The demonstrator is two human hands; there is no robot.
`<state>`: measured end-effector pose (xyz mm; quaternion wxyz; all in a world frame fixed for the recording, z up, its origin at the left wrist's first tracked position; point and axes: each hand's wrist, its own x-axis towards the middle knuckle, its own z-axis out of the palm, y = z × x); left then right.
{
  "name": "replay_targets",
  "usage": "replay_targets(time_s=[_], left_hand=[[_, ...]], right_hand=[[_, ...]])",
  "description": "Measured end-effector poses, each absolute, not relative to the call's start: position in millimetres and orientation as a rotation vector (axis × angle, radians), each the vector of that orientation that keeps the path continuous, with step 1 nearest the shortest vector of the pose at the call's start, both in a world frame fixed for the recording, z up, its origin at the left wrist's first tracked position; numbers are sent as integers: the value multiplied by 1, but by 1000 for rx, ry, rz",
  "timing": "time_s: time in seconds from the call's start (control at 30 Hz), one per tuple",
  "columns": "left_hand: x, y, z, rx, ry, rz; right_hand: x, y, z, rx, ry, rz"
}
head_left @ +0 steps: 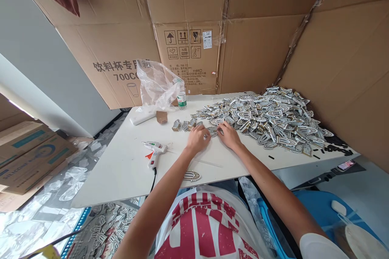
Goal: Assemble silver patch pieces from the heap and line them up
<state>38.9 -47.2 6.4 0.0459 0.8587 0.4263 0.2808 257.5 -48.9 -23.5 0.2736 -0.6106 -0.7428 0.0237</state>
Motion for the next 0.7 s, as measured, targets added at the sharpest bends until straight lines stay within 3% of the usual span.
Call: replay_targets(time_s=[0.7], left_hand=[[38,-52,9,2640,1284,697]], right_hand=[[255,-49,-21,-1746,-2054,-4]])
